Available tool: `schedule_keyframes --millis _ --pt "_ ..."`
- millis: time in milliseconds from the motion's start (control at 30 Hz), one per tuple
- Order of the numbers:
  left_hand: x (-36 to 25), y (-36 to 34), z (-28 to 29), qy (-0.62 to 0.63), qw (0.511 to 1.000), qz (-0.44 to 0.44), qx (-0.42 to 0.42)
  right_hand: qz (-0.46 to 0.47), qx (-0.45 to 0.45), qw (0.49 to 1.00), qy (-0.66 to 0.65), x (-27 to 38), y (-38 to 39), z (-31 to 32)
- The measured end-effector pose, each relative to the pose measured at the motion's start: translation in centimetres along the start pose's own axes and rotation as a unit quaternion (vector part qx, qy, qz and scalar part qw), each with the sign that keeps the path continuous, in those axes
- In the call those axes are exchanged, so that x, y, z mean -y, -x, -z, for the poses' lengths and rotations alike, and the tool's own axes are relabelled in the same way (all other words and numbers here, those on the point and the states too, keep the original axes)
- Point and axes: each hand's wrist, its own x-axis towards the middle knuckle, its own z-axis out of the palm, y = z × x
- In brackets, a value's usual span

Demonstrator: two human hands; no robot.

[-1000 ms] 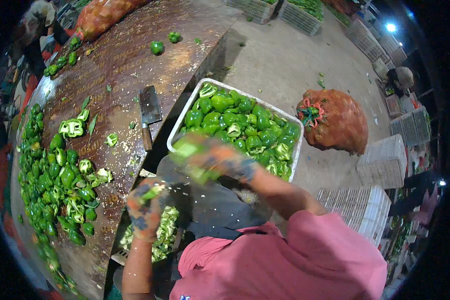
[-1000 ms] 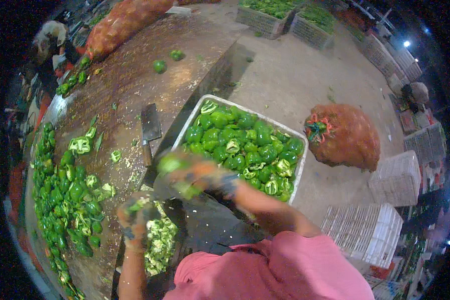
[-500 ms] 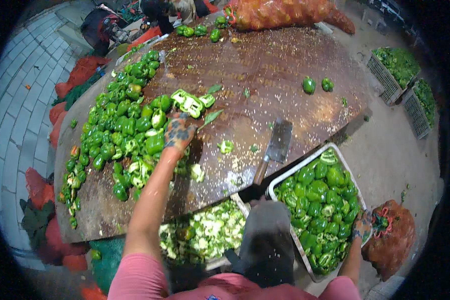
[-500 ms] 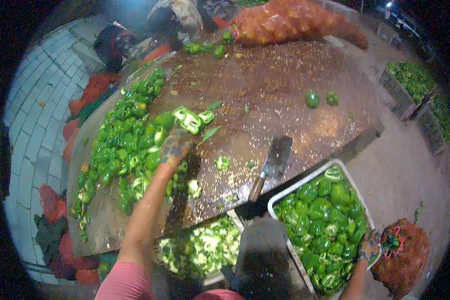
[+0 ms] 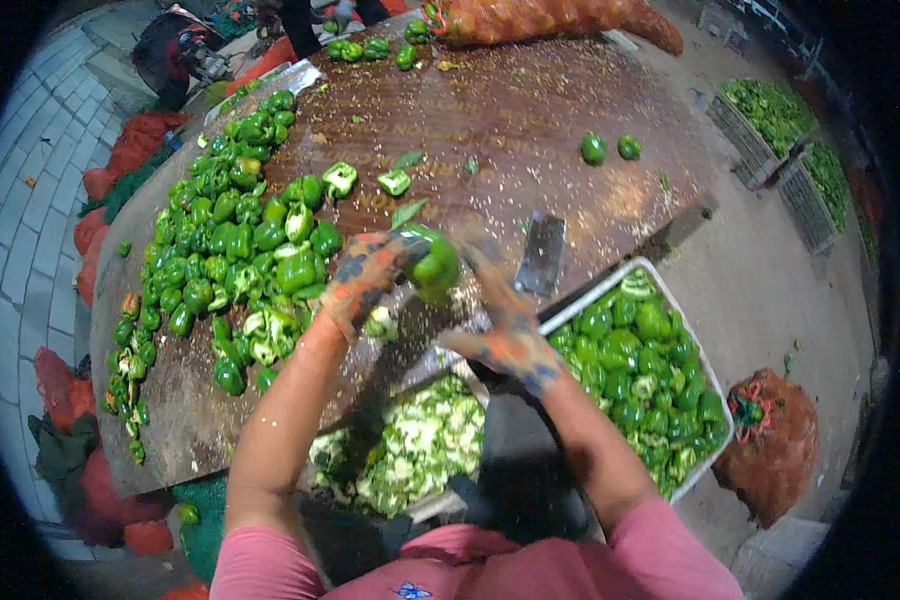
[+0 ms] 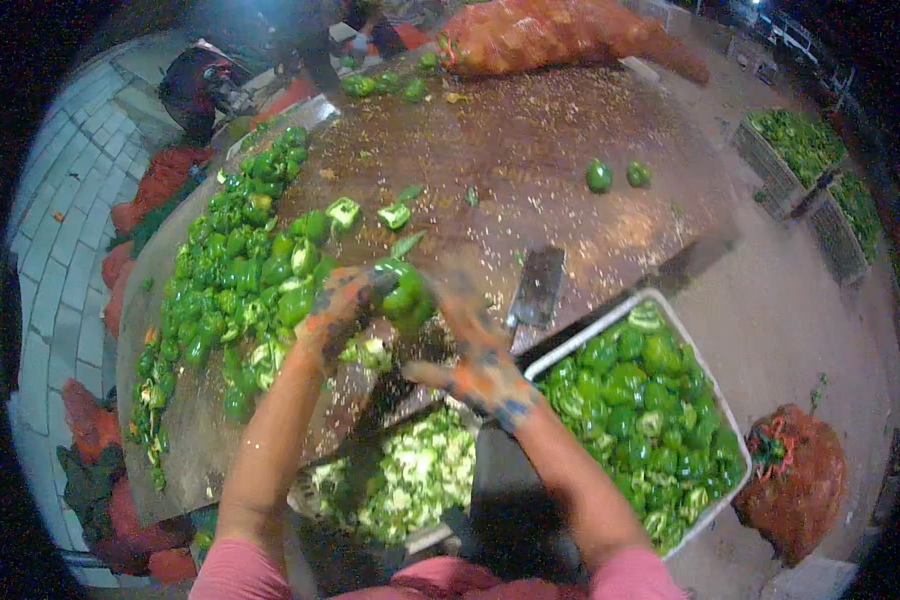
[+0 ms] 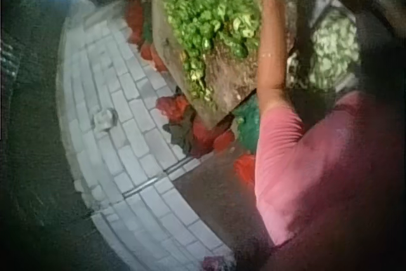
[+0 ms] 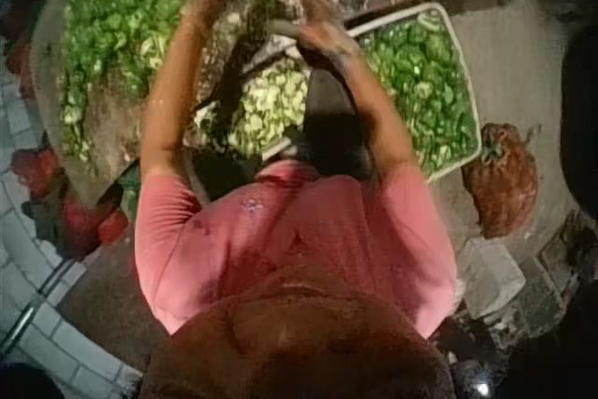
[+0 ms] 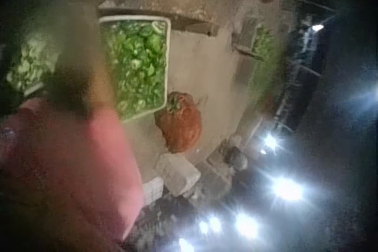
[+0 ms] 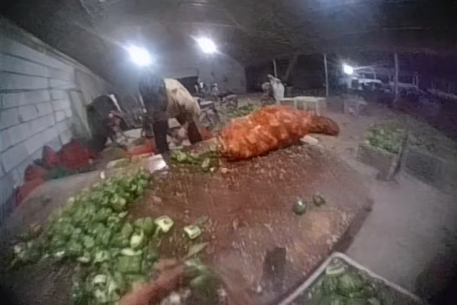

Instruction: The person repeatedly picks green bell peppers from a pile on a wooden table, removes the stems, and chops them into pieces using a large knife. The chopped pieces are placed into a white plastic crate while the discarded stems and cores are pushed to the side of the table.

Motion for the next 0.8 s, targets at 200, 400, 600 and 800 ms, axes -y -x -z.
schedule_keyframes --millis 200,400,600,800 --pt "-3.5 10.4 -3.4 0.011 0.988 -0.103 0.113 -0.188 -0.019 0.672 -0.716 -0.4 4.6 -4.1" --pt "-6.5 16.4 -8.3 0.047 0.996 -0.068 0.023 -0.095 -0.066 0.802 -0.586 2.2 11.7 -3.5" --pt "-10.4 19.0 -10.8 0.036 0.988 -0.143 0.034 -0.184 0.065 0.672 -0.714 3.6 14.4 0.4" --pt "-12.6 17.3 -14.9 -0.079 0.974 -0.212 0.008 -0.141 -0.154 0.812 -0.546 -0.3 18.7 3.4"
